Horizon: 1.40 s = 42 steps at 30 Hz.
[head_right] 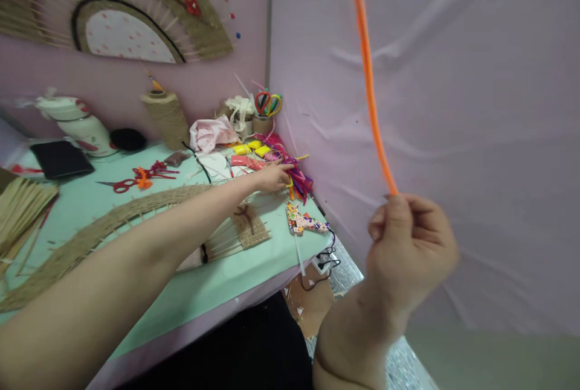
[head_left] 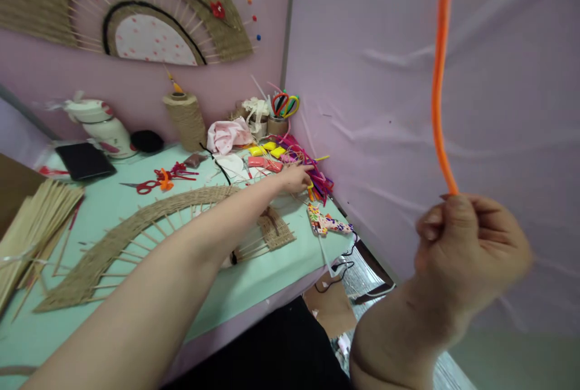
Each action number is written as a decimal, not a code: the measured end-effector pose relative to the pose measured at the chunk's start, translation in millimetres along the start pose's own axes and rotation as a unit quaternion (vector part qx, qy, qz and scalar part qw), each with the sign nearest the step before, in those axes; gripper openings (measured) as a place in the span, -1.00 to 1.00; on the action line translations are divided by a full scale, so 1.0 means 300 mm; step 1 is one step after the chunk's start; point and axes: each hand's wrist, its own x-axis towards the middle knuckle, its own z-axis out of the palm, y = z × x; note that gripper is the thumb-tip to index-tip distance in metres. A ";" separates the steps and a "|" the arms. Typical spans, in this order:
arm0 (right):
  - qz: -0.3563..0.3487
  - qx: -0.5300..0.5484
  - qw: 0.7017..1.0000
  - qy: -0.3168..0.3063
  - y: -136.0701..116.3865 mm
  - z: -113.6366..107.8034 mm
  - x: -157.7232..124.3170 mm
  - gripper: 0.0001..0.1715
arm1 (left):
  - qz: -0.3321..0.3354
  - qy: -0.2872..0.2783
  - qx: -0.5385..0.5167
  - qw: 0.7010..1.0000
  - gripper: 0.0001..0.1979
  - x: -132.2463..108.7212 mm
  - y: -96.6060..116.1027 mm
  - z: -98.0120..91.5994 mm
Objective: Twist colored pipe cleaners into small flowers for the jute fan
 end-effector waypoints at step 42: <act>0.103 0.204 0.789 -0.571 0.212 0.671 -0.683 -0.83 | -0.244 0.533 -0.591 0.553 -0.68 -0.951 -0.033 -0.185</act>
